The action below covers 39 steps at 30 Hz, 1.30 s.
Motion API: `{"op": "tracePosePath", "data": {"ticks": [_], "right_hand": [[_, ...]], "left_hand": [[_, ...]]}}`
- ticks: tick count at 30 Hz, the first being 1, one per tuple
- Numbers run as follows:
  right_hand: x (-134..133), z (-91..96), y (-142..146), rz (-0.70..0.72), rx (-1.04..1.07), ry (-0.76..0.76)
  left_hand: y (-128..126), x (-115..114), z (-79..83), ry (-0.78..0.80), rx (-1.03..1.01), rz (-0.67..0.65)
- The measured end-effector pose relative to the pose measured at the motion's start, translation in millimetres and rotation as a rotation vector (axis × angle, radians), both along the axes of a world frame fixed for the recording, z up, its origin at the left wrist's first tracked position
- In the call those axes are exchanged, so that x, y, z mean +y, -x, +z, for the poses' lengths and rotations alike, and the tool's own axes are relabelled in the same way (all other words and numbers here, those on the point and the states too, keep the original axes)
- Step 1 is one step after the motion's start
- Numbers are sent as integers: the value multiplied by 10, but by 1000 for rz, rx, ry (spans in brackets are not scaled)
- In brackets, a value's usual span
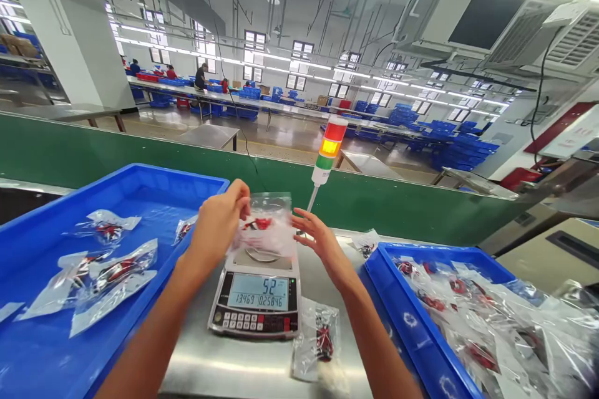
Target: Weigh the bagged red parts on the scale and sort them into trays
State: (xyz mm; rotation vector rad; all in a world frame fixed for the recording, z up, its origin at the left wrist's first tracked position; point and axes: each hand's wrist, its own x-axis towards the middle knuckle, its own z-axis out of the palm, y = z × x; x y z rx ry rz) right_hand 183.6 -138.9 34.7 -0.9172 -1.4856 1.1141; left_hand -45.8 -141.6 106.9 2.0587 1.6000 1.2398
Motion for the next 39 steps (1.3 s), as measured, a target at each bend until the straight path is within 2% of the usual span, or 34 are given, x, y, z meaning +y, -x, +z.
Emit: {"op": "tracePosePath", "data": {"ticks": [2, 3, 6, 8, 11, 14, 17, 20, 22, 24, 26, 29, 34, 37, 39], "right_hand": [[-243, 105, -27, 121, 26, 35], [-334, 132, -48, 107, 30, 55], [-492, 46, -209, -115, 45, 135], [-550, -154, -413, -280, 68, 199], [-669, -575, -778, -525, 44, 278], [-848, -944, -1054, -639, -37, 365], [-1001, -1134, -1171, -609, -83, 457], [-1027, -1225, -1168, -423, -103, 509], [-968, -1306, -1130, -306, -174, 496], [-876, -1414, -1080, -282, -300, 435], [-783, -1521, -1034, -321, -405, 369], [-689, -1614, -1000, -367, -451, 306], [-689, -1608, -1069, -507, -464, 217], [-753, -1577, -1149, -616, -407, 184], [-801, -1529, -1193, -681, -364, 190]], "left_hand": [[-259, -34, -90, 42, 15, -125], [-365, -48, -132, 58, 12, -184], [-527, -63, -234, 67, -42, -277], [-496, -42, -293, 51, -86, -244], [-339, 45, -395, 53, -92, -126], [-197, 180, -516, 70, -24, -22], [-145, 331, -619, 86, 31, 17], [-149, 467, -688, 88, 62, 36], [-153, 544, -728, 86, 89, 43], [-149, 612, -778, 82, 120, 50], [-135, 679, -839, 77, 154, 50], [-114, 802, -946, 74, 202, 24], [-138, 1075, -1070, 94, 245, -35], [-185, 1197, -1039, 101, 243, -65], [-210, 1203, -949, 90, 230, -81]]}}
